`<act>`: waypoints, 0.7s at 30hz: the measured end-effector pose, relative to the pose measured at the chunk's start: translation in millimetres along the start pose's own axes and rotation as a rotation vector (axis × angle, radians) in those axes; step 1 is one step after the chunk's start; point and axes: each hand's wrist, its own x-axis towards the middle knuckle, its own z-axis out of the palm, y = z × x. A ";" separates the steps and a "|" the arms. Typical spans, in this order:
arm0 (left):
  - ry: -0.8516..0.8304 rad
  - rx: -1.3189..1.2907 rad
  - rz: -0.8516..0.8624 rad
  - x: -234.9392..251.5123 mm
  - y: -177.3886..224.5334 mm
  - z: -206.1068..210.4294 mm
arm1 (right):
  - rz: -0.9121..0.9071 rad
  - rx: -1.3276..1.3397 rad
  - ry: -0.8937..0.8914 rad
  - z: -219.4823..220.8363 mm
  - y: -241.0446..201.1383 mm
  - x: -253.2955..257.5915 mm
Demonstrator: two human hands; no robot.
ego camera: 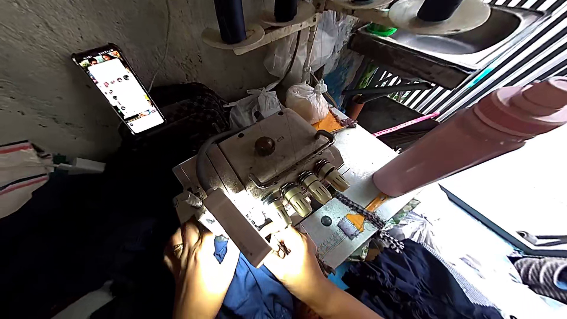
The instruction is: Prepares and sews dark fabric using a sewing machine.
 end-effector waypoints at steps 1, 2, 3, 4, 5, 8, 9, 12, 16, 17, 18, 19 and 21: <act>-0.006 -0.010 0.002 0.0 -1.3 0.5 | -0.019 -0.011 0.001 -0.3 0.4 -0.1; -0.010 -0.019 0.007 0.4 -2.5 0.9 | -0.035 -0.024 0.001 -0.5 0.7 -0.2; -0.014 -0.028 0.013 1.3 -3.2 1.3 | -0.050 -0.043 0.007 -0.3 1.3 0.3; -0.018 -0.033 0.020 2.2 -4.0 1.6 | -0.058 -0.059 0.012 -0.1 1.9 0.6; -0.020 -0.031 0.028 2.4 -5.5 2.2 | -0.059 -0.071 0.012 0.0 1.8 0.3; -0.039 -0.038 0.032 3.9 -6.8 1.9 | -0.037 -0.095 0.015 1.0 1.6 0.5; -0.046 -0.039 0.026 4.4 -7.0 1.5 | -0.025 -0.098 0.013 1.6 1.0 0.8; -0.048 -0.037 0.022 5.7 -7.6 2.0 | -0.008 -0.115 0.007 2.2 1.2 2.0; -0.073 -0.031 0.015 8.3 -8.9 1.6 | -0.009 -0.127 0.012 3.1 0.2 4.7; -0.080 -0.028 0.012 9.0 -9.8 1.7 | -0.003 -0.131 0.009 3.3 -0.2 5.4; -0.085 -0.025 0.008 9.5 -11.0 2.3 | 0.001 -0.140 0.008 3.6 -0.4 5.7; -0.086 -0.035 0.001 10.0 -12.6 3.3 | 0.004 -0.153 0.008 3.8 -0.6 5.6; -0.052 -0.104 0.006 11.4 -20.1 7.5 | -0.004 -0.172 0.014 4.6 -0.2 4.9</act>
